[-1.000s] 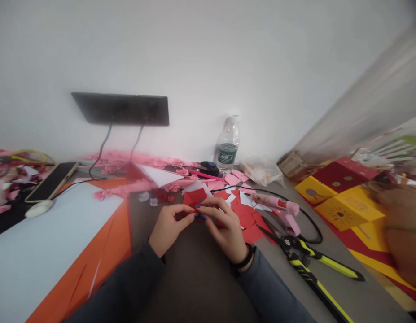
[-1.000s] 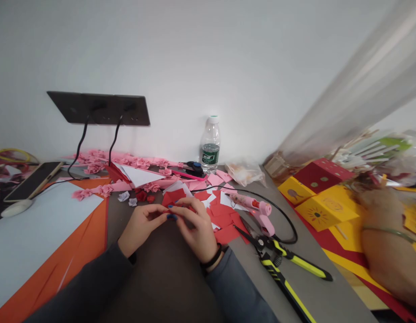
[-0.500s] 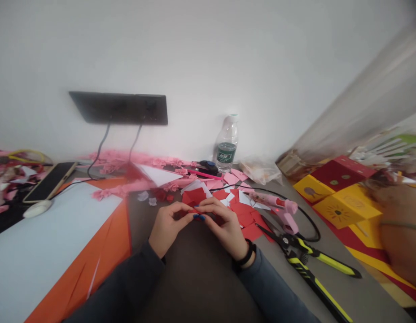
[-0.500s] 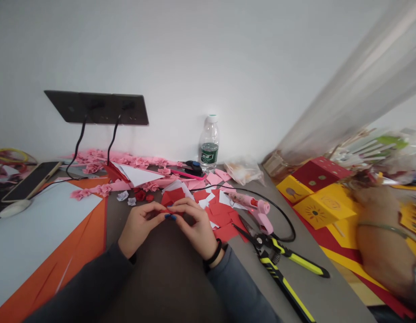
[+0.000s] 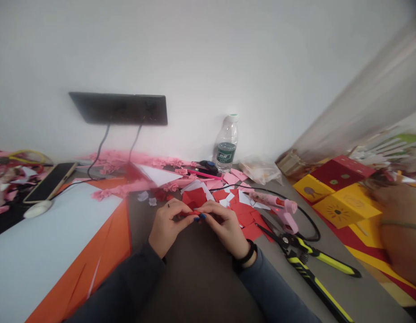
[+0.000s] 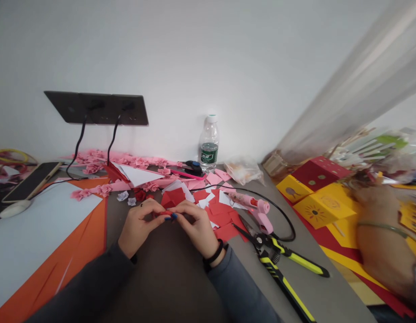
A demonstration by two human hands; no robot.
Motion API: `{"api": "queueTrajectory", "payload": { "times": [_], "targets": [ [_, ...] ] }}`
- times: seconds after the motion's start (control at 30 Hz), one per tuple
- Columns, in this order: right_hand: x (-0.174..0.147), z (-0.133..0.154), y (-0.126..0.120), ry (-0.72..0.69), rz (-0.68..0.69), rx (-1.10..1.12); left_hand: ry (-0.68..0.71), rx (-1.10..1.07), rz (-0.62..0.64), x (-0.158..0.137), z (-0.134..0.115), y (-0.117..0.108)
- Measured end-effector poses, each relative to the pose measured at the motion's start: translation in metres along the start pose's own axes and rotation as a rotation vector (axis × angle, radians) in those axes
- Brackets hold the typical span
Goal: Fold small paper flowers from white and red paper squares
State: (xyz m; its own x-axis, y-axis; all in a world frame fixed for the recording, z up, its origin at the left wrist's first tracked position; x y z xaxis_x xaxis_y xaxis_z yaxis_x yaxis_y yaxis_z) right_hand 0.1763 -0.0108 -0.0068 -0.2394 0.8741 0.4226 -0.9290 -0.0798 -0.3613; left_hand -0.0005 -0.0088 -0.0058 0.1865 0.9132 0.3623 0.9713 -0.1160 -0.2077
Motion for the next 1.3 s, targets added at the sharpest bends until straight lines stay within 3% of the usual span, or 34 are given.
{"api": "queueTrajectory", "payload": {
  "times": [0.17,0.3,0.5,0.83,1.3],
  "targets": [
    [-0.0004,-0.0009,-0.0001,-0.012,-0.009,-0.089,-0.026,0.011,-0.016,0.0015,-0.0057,0.0008],
    [-0.001,-0.0025,0.0011,0.024,-0.06,-0.096,-0.044,-0.116,0.022,0.0036,-0.0062,0.0031],
    [-0.0028,-0.0021,0.0025,0.115,-0.094,-0.111,-0.186,-0.249,0.067,0.0049,-0.0051,0.0062],
    [-0.0027,-0.0033,0.0024,0.139,-0.056,-0.043,-0.017,0.021,0.066,0.0041,-0.0083,0.0011],
    [-0.0026,-0.0058,0.0021,0.083,-0.103,-0.093,0.073,0.058,0.052,0.0028,-0.0079,0.0027]
  ]
}}
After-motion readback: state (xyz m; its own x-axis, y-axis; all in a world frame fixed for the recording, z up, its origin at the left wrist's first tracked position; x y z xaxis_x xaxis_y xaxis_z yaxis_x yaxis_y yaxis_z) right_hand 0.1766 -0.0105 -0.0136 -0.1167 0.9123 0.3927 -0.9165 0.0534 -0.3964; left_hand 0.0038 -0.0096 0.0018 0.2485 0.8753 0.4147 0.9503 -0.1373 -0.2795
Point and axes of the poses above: each hand's wrist, its own x-axis towards the middle knuckle, its own y-axis out of the palm, z = x × y, the point moved 1 cm from there along x, towards the middle knuckle, and after that the axes turned 13 degrees about -x, right-handed, at the moved point
